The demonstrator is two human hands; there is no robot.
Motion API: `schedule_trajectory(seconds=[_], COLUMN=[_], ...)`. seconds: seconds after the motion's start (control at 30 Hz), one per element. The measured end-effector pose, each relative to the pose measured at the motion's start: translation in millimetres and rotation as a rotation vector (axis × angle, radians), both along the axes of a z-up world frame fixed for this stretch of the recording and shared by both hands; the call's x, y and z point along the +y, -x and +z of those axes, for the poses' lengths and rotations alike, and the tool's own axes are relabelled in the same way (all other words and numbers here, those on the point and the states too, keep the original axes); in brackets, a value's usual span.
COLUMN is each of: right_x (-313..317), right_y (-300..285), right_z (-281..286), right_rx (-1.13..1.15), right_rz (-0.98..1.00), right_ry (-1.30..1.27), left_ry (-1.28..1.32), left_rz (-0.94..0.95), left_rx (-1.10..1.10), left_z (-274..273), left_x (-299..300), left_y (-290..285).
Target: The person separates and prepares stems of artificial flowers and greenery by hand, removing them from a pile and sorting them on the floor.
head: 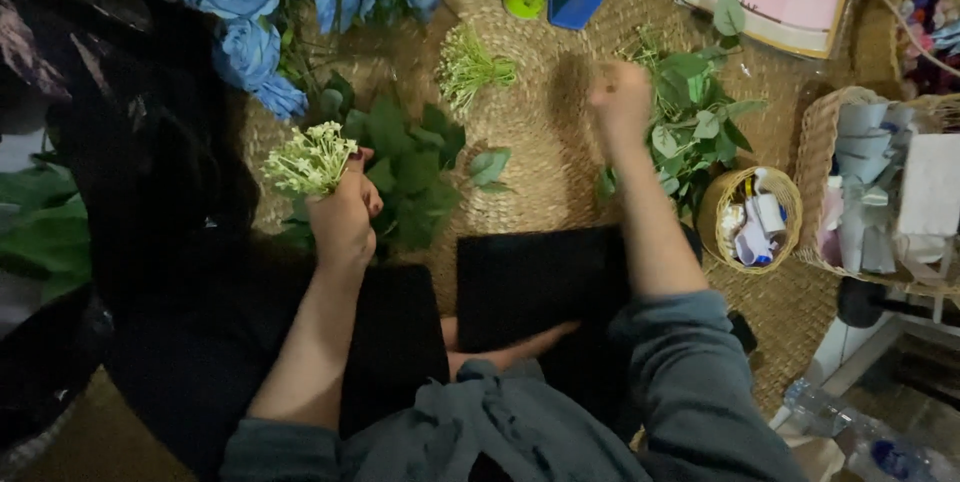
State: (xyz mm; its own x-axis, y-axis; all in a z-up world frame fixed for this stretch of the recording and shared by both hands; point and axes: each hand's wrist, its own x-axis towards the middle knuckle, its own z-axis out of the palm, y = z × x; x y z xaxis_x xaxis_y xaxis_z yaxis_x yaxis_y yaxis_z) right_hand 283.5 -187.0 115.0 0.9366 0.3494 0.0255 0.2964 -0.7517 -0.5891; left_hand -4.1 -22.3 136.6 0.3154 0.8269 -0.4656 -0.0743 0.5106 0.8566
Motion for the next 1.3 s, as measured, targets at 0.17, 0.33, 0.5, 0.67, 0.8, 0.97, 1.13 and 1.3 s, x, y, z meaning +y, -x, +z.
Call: schedule_trajectory(seconds=[0.17,0.33,0.5,0.67,0.8,0.97,1.13,1.3], right_x=[-104.7,-80.6,-9.2,-6.4,7.9,14.9,16.3,18.7], right_y=[-109.4,-69.1,87.9,162.9,196.6,209.8,219.7,225.6], right_z=[-128.7,-82.7,68.6,-2.2,3.4,5.9,18.3,27.0], right_rx=[-0.047,-0.117,0.487,0.901,0.794,0.520,0.011,-0.109], right_rz=[-0.288,-0.321,-0.011,0.049,0.122,0.222,0.378,0.529], right_ry=[0.368,0.193,-0.675,-0.836,-0.818,-0.798,-0.573,-0.493], left_ry=[0.012,0.001,-0.203,-0.079,-0.001,0.012,-0.063,0.142], left_rz=[0.052,-0.011,-0.356,-0.375,-0.280,-0.226,-0.263,-0.350], left_rx=[0.065,0.085,-0.052,0.005,-0.001,0.011,-0.156,0.311], left_z=[-26.9,-16.9,4.3,-14.1,-25.1,-38.6,-28.3,6.8], left_x=[-8.9,-14.4,-25.2,-49.4,-57.0,-68.7,-71.7,-66.1], left_y=[-9.7,-7.5,-6.8,-18.0,-21.4,-21.3,-22.3,-43.0])
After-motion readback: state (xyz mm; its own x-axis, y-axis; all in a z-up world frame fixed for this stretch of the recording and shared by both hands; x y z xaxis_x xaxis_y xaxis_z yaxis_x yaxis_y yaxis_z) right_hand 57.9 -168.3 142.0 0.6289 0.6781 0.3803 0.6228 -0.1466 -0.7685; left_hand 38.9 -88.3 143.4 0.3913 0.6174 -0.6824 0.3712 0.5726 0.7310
